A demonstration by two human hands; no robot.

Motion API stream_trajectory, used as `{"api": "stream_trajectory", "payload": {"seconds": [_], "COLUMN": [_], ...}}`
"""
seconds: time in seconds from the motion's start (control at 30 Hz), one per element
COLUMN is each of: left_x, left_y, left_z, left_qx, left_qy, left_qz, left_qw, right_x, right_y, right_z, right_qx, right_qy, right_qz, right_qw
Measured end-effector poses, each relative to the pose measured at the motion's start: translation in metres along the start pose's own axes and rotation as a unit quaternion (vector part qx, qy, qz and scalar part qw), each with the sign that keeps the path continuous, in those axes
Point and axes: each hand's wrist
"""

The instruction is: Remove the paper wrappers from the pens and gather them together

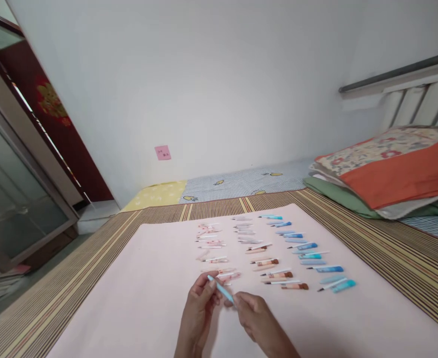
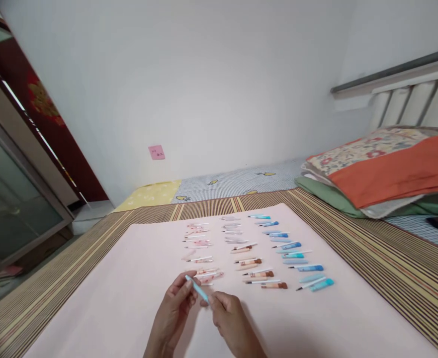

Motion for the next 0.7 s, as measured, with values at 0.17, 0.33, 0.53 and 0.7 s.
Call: {"api": "stream_trajectory", "payload": {"seconds": [0.17, 0.33, 0.53, 0.7], "left_x": [-0.003, -0.011, -0.003, -0.008], "left_y": [0.003, 0.000, 0.006, 0.002], "left_z": [-0.004, -0.001, 0.005, 0.001], "left_qx": [0.005, 0.059, 0.030, 0.044], "left_qy": [-0.033, -0.054, -0.004, -0.043], "left_qz": [0.024, 0.041, 0.034, 0.021], "left_qw": [0.999, 0.996, 0.999, 0.998], "right_x": [-0.007, -0.022, -0.026, -0.022], "right_y": [0.006, 0.014, 0.015, 0.015], "right_z": [-0.008, -0.006, -0.010, -0.014], "right_qx": [0.007, 0.024, 0.029, 0.034], "right_qy": [0.076, 0.151, 0.166, 0.173], "right_qz": [-0.046, -0.120, -0.137, -0.143], "right_qw": [0.996, 0.981, 0.976, 0.974]}}
Point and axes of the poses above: each hand's wrist, its own y-axis away from the middle knuckle, its own z-axis out of the palm, x = y × z, and after that the axes turned 3 degrees about y, right-handed
